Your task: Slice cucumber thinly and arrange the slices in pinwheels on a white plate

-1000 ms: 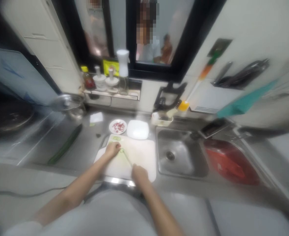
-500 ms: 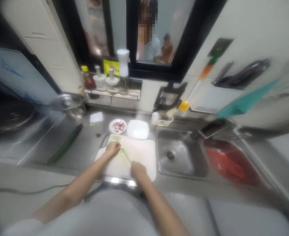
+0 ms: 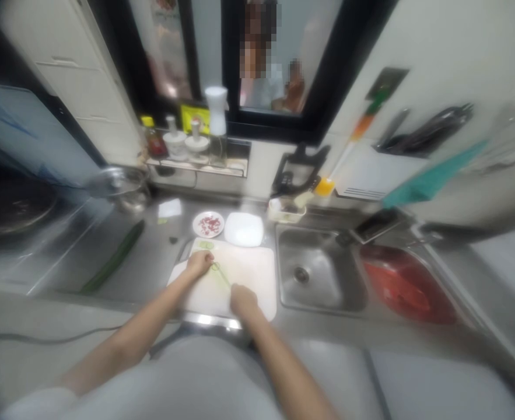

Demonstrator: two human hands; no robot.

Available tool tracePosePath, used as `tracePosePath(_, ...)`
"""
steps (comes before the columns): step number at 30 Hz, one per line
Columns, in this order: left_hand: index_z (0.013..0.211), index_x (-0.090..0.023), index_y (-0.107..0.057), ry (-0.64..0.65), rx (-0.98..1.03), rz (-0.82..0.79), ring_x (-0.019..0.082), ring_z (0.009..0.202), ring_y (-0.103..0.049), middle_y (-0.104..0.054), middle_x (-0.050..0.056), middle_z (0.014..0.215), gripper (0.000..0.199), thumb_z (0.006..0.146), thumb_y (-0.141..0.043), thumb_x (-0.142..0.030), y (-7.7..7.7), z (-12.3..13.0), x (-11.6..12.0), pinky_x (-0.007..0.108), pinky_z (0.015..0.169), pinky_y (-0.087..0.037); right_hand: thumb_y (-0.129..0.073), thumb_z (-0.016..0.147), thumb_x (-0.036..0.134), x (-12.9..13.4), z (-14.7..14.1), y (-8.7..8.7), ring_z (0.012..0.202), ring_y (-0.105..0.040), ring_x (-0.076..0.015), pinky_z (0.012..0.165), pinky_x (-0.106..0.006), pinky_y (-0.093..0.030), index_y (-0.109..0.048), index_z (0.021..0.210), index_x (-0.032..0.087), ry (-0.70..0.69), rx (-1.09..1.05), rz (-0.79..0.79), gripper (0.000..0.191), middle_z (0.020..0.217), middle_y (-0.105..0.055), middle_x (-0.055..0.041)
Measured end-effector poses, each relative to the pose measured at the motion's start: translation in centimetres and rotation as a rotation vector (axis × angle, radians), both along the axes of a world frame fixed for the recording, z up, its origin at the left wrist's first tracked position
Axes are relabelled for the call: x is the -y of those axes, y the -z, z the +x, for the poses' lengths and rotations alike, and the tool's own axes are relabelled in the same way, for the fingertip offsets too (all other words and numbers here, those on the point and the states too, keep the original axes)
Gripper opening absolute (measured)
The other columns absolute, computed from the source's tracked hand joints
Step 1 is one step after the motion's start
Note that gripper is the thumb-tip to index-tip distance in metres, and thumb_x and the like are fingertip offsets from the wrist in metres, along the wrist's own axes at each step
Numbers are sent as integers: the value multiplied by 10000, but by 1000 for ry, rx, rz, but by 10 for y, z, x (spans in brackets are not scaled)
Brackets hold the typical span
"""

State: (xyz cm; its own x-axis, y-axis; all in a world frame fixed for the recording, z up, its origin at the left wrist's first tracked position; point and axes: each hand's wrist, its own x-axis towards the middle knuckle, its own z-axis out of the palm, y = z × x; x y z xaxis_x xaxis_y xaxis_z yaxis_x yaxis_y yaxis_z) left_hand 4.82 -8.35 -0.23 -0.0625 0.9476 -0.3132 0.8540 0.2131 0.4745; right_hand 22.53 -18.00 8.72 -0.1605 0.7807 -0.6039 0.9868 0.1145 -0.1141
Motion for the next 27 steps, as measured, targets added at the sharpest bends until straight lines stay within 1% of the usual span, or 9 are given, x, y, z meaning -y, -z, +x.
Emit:
tracePosePath(7, 869, -248, -686, 9, 1, 7, 155, 884, -619, -716, -4, 943, 141, 732, -659, -229, 0, -1, 1, 241, 751, -422, -343, 860, 61, 3, 1, 0, 1014, -634, -237, 762, -314, -473, -574, 1133, 122, 10, 9, -7, 362, 1066, -663, -171)
tracePosePath(16, 880, -248, -686, 9, -1, 1, 157, 905, -617, -715, -2, 942, 142, 740, -667, -243, -4, -1, 1, 242, 774, -423, -335, 866, 64, 1, -1, 2, 1015, -635, -238, 757, -311, -473, -572, 1128, 118, -8, 10, 7, 357, 1064, -662, -174)
tracePosePath(21, 886, -243, -683, 16, -3, -8, 162, 915, -619, -714, 2, 931, 144, 743, -670, -243, -5, -1, 1, 250, 791, -425, -371, 873, 80, 2, -1, 2, 1018, -633, -239, 760, -308, -465, -572, 1130, 125, 3, 12, -3, 329, 1074, -656, -182)
tracePosePath(24, 892, -243, -685, 14, -5, -7, 163, 931, -618, -713, 5, 959, 149, 744, -663, -240, -4, -1, 1, 248, 798, -423, -401, 869, 85, 3, -1, 2, 1019, -632, -229, 768, -297, -459, -572, 1124, 131, 17, 9, 2, 311, 1068, -658, -179)
tracePosePath(27, 893, -246, -687, 15, -8, -12, 169, 938, -620, -710, 11, 983, 149, 748, -659, -252, -4, -1, 0, 253, 803, -424, -388, 864, 75, 3, -2, 3, 1024, -631, -234, 770, -306, -466, -567, 1127, 123, 4, 12, -1, 322, 1066, -659, -177)
